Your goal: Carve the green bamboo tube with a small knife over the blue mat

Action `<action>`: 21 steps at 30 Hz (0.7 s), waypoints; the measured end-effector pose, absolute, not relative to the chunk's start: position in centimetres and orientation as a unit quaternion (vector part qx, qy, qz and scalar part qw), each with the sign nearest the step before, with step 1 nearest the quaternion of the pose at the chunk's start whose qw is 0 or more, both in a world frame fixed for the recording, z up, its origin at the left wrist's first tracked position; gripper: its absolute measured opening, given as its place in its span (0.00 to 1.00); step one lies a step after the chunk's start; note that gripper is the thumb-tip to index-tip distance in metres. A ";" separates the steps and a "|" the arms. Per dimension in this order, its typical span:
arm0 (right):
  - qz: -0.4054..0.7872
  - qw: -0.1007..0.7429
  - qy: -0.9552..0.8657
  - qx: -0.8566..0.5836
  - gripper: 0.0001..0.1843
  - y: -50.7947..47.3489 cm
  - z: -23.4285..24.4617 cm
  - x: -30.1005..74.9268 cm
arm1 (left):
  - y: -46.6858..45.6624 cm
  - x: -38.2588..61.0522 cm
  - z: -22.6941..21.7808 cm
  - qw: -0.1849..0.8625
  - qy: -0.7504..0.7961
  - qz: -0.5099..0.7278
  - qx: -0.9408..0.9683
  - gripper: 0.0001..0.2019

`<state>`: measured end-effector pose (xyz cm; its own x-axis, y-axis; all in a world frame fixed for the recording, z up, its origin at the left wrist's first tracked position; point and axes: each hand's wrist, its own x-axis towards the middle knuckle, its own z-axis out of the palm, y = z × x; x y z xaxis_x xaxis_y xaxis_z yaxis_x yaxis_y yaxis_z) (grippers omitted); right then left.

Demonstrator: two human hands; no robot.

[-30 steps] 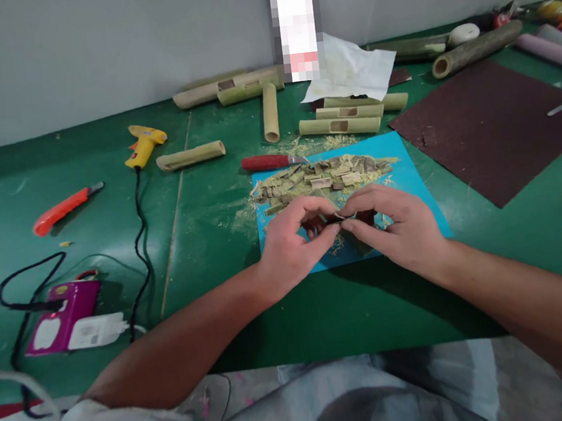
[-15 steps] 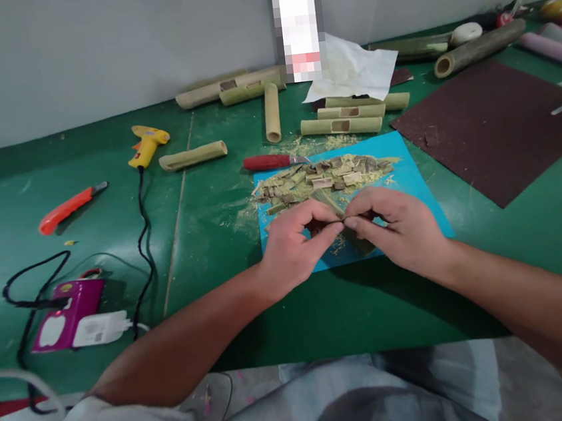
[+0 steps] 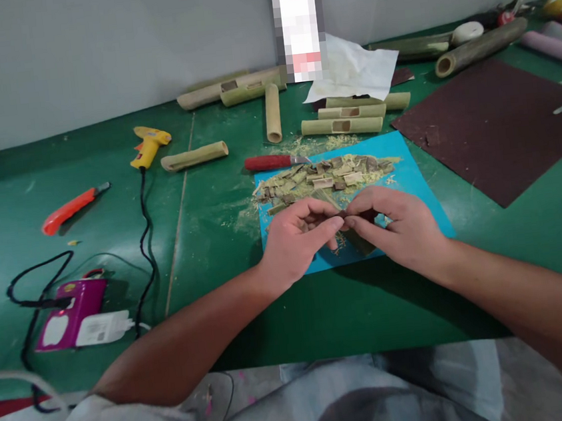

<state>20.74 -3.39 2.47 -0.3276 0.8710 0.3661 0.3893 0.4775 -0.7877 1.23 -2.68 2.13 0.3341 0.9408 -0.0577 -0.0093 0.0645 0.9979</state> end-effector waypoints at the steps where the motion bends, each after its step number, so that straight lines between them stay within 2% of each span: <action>1: 0.296 0.406 -0.761 -0.411 0.06 -3.4 2.5 20.8 | -2.7 1.2 2.1 0.603 0.412 0.401 0.553 0.10; 8: 0.263 0.424 -0.770 -0.398 0.02 -3.5 2.5 20.8 | -2.6 1.3 2.3 0.593 0.413 0.419 0.551 0.11; 13: 0.242 0.414 -0.779 -0.405 0.07 -3.4 2.6 21.0 | -2.5 1.5 2.8 0.570 0.410 0.419 0.576 0.14; 21: 0.216 0.452 -0.773 -0.389 0.07 -3.4 2.7 21.2 | -2.3 1.3 2.0 0.674 0.347 0.393 0.520 0.14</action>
<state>21.15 -3.45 2.74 -0.2891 0.7966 0.5309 0.4056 0.6043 -0.6858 1.26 -2.30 1.97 0.4504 0.8908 -0.0598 -0.1687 0.1507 0.9741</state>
